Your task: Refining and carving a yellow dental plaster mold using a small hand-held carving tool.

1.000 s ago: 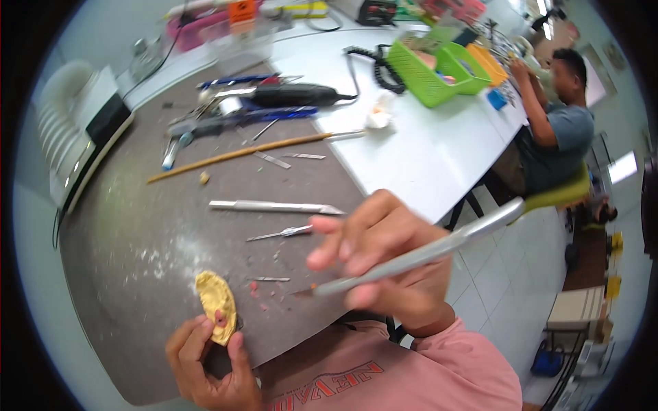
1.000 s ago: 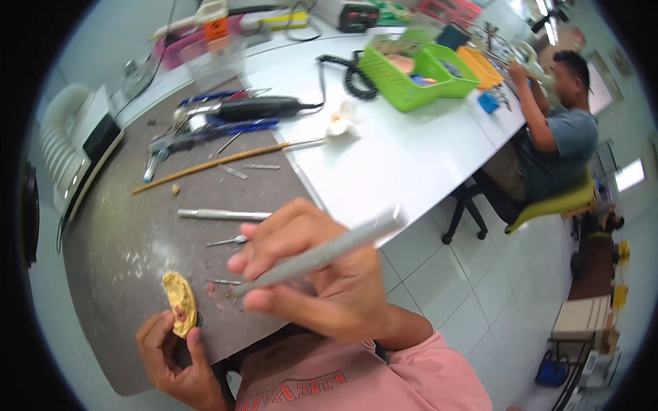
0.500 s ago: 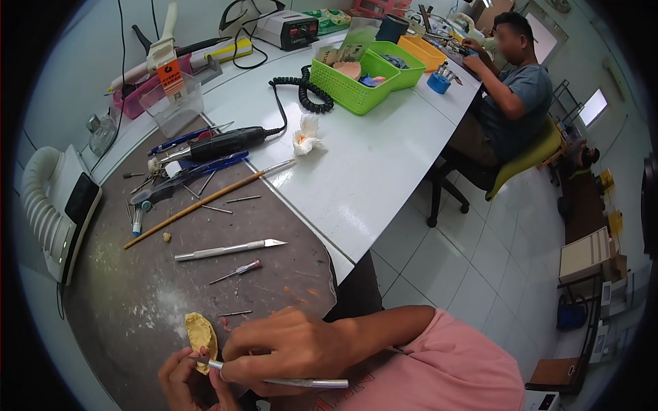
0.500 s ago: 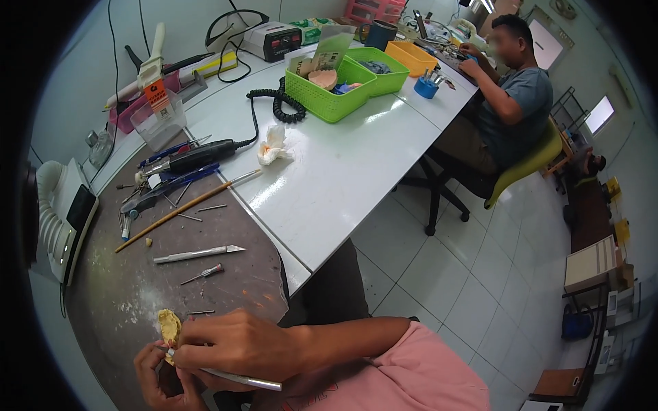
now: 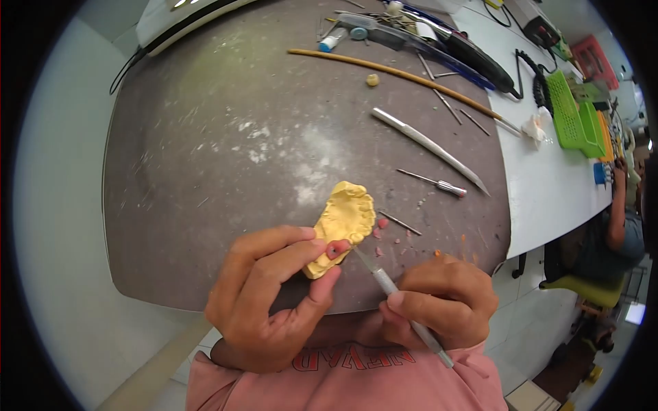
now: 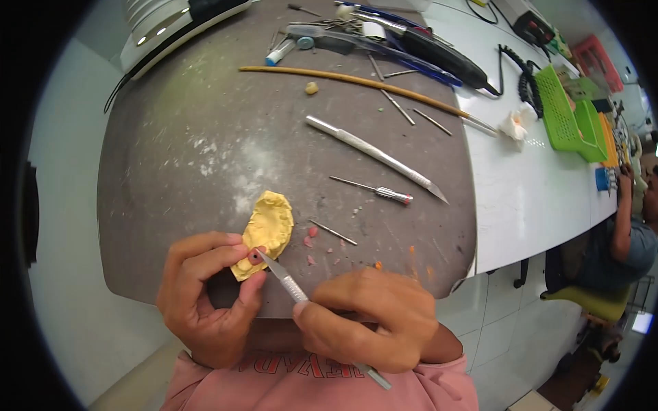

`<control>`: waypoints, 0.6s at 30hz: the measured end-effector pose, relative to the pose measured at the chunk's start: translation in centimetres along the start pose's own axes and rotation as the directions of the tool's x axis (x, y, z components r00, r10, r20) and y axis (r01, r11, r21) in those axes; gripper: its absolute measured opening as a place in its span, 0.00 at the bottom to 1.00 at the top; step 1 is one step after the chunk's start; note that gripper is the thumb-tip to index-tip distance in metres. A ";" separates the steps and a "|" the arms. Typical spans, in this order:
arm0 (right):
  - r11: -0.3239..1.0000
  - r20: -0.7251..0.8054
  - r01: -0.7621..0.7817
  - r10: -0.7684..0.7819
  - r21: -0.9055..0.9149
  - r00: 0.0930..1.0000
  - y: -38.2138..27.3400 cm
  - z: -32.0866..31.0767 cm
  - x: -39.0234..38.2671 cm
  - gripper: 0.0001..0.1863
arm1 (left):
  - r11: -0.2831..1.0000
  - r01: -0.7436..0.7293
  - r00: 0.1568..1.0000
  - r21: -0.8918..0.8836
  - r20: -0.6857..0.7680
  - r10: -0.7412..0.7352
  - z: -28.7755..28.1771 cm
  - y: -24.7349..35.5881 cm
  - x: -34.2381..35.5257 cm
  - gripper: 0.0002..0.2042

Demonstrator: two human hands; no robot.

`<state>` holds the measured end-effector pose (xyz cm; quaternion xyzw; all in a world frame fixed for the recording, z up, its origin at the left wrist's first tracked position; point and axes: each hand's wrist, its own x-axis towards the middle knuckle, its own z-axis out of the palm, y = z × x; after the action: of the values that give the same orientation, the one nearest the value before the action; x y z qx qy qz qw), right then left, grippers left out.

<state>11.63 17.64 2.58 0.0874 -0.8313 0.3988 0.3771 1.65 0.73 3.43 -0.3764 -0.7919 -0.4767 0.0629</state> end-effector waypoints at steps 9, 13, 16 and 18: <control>0.999 -0.031 -0.007 0.008 0.044 0.999 -0.6 1.1 -0.2 0.17 | 0.997 -0.077 0.996 -0.004 -0.036 0.076 -0.1 -1.0 -1.0 0.18; 0.997 -0.021 0.045 -0.044 0.061 0.999 -0.4 1.0 -0.3 0.16 | 0.993 -0.119 0.992 0.023 -0.042 0.120 0.0 -1.0 -0.9 0.18; 0.997 -0.014 0.061 -0.060 0.039 0.998 -0.3 1.2 -0.2 0.16 | 0.989 -0.143 0.989 0.049 -0.038 0.145 0.1 -0.9 -0.7 0.18; 0.997 0.014 0.059 -0.060 0.050 0.998 -0.2 1.0 -0.1 0.16 | 0.988 -0.143 0.989 0.059 -0.035 0.145 0.0 -0.9 -0.7 0.18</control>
<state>11.24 16.71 2.23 0.1245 -0.8212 0.4071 0.3800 1.60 0.12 2.48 -0.4214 -0.7744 -0.4556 0.1233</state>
